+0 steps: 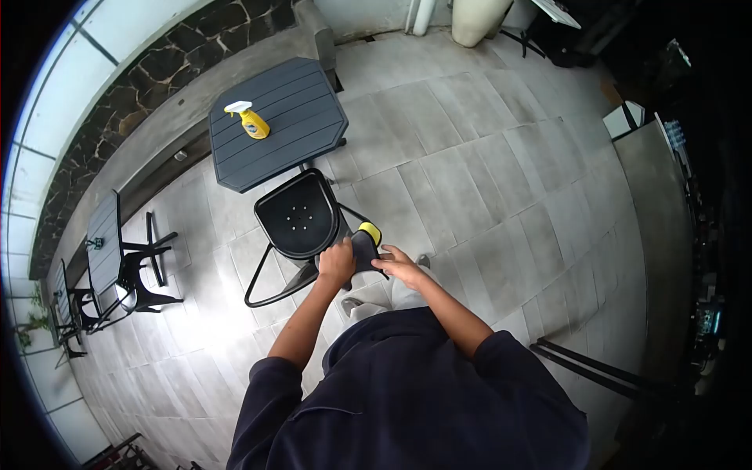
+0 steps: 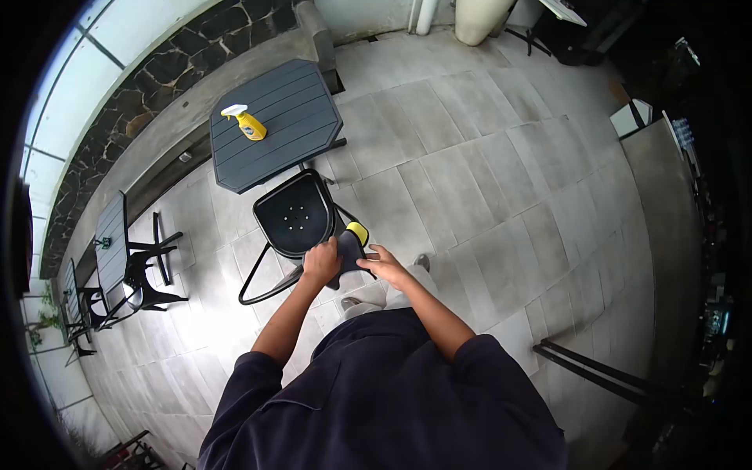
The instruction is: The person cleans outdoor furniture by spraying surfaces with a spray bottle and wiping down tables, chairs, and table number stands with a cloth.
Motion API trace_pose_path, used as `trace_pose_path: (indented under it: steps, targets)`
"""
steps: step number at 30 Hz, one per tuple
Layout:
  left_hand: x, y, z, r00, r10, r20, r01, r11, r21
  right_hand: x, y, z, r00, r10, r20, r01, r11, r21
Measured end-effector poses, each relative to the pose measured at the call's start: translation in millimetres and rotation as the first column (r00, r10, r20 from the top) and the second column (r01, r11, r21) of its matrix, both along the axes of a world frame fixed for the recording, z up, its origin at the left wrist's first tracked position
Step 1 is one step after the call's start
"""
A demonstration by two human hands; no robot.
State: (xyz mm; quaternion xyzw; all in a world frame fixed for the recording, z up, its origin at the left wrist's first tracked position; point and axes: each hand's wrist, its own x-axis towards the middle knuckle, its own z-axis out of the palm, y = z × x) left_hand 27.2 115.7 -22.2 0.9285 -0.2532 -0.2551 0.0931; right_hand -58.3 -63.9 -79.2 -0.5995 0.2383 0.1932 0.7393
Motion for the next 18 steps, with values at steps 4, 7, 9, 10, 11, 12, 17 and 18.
trace_pose_path:
  steps: [4,7,9,10,11,12,17,18]
  targets:
    - [2,-27,-3,0.981,0.188,0.040,-0.191,0.976,0.099,-20,-87,-26,0.958,0.204,-0.201,-0.242,0.951,-0.191]
    - [15,-54,-8,0.951,0.304,-0.048,-0.287,0.933,0.218,-70,-164,-84,0.906,-0.018,-0.424,-0.074,0.977,-0.198]
    - [24,-66,-5,0.920,0.364,-0.148,-0.315,0.909,0.273,-110,-214,-107,0.826,-0.132,-0.549,-0.014,0.967,-0.254]
    - [29,-72,-4,0.909,0.387,-0.156,-0.333,0.897,0.290,-125,-235,-113,0.733,-0.175,-0.657,-0.018,0.961,-0.277]
    - [36,-77,-5,0.877,0.431,-0.214,-0.362,0.884,0.297,-139,-257,-115,0.683,-0.164,-0.712,-0.024,0.969,-0.246]
    - [38,-79,-8,0.838,0.470,-0.277,-0.382,0.868,0.316,-152,-276,-111,0.619,-0.149,-0.771,-0.025,0.977,-0.210]
    - [62,-85,-46,0.665,0.567,-0.487,-0.482,0.823,0.300,-158,-359,-126,0.529,-0.085,-0.845,-0.207,0.952,-0.225]
    - [64,-85,-57,0.596,0.637,-0.488,-0.557,0.766,0.320,-139,-366,-118,0.556,-0.115,-0.823,-0.132,0.966,-0.224]
